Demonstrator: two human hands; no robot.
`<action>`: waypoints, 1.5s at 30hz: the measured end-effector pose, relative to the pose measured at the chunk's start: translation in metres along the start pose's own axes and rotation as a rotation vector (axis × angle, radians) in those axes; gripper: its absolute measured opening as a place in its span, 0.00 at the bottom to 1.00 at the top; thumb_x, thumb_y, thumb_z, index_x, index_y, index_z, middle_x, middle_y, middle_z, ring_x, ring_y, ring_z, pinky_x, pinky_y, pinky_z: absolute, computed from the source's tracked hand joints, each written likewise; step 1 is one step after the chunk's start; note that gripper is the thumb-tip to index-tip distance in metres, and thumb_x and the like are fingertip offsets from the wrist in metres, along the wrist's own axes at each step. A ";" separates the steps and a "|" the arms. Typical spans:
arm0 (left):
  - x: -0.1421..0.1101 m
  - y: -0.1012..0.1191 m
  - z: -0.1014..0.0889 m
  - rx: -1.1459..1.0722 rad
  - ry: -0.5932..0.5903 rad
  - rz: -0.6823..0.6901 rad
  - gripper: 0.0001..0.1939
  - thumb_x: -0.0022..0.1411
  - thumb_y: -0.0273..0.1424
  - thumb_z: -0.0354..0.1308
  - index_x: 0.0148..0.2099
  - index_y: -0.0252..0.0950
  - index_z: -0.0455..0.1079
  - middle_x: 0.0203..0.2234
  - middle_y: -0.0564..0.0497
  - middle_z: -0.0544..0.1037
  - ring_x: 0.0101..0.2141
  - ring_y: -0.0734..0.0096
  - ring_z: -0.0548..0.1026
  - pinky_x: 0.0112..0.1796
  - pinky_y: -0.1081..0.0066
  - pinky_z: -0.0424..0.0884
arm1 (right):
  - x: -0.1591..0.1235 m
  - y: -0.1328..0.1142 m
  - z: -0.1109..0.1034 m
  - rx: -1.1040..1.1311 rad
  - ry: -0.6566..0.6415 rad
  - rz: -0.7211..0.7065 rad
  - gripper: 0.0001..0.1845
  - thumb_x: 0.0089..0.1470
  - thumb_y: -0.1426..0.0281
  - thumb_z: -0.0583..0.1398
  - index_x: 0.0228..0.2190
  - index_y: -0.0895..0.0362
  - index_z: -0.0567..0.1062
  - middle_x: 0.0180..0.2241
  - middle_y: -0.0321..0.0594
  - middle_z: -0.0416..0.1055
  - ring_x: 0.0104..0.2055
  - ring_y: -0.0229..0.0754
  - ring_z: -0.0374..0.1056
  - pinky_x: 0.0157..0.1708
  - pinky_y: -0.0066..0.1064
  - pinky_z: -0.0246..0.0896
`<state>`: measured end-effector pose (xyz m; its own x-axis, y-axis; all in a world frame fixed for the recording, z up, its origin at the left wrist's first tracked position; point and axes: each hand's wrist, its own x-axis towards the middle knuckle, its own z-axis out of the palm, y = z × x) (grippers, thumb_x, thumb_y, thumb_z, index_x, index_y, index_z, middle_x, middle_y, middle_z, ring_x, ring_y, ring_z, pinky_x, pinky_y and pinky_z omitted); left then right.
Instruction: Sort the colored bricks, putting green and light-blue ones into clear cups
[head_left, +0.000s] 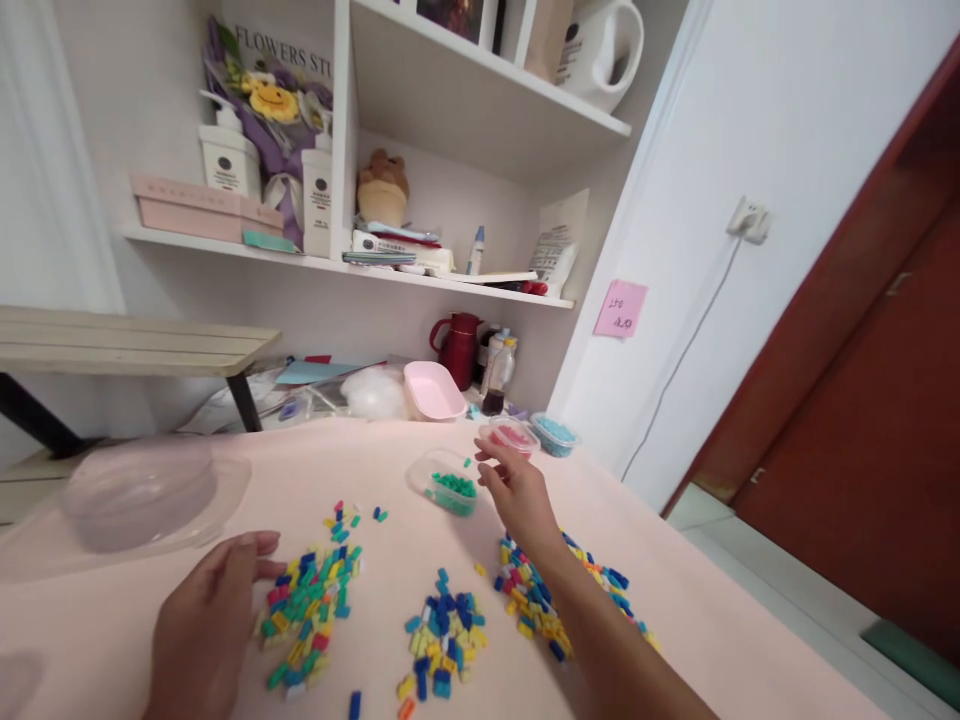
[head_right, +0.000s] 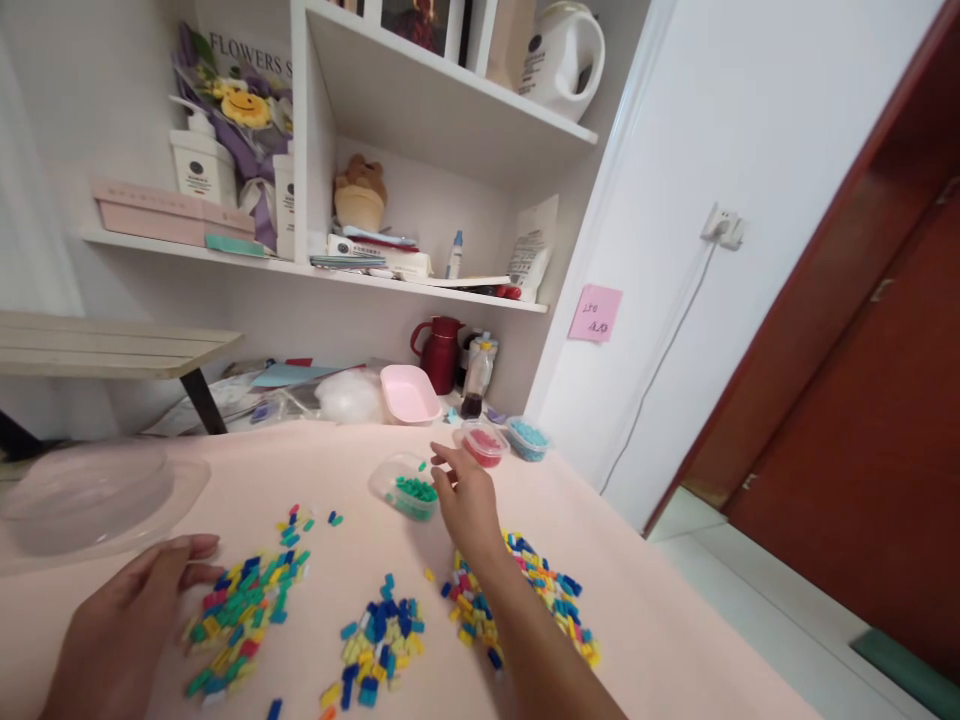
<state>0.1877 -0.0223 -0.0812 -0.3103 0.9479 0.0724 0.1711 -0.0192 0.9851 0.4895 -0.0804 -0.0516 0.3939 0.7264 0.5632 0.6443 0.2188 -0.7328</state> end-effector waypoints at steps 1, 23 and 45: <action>-0.001 0.002 -0.001 0.014 -0.018 -0.027 0.15 0.52 0.43 0.54 0.34 0.40 0.75 0.24 0.50 0.81 0.31 0.58 0.78 0.24 0.67 0.67 | 0.001 0.002 -0.004 0.015 0.002 0.010 0.20 0.58 0.65 0.56 0.49 0.57 0.76 0.41 0.45 0.76 0.29 0.39 0.72 0.34 0.35 0.69; 0.002 -0.001 -0.003 0.047 -0.071 -0.044 0.13 0.57 0.41 0.53 0.37 0.41 0.74 0.25 0.54 0.80 0.35 0.61 0.77 0.33 0.68 0.68 | -0.116 -0.072 0.079 -0.566 -0.652 -0.676 0.13 0.57 0.59 0.57 0.37 0.56 0.72 0.36 0.43 0.71 0.38 0.48 0.63 0.40 0.44 0.58; 0.009 -0.014 0.005 0.029 -0.099 0.079 0.17 0.51 0.43 0.50 0.35 0.39 0.74 0.25 0.50 0.80 0.33 0.59 0.77 0.34 0.65 0.70 | -0.077 -0.027 -0.025 -0.084 -0.438 0.103 0.19 0.57 0.73 0.53 0.48 0.51 0.75 0.50 0.43 0.72 0.52 0.47 0.67 0.53 0.41 0.59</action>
<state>0.1870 -0.0115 -0.0953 -0.2011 0.9706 0.1324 0.2192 -0.0871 0.9718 0.4586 -0.1587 -0.0655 0.1563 0.9526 0.2610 0.6744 0.0901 -0.7328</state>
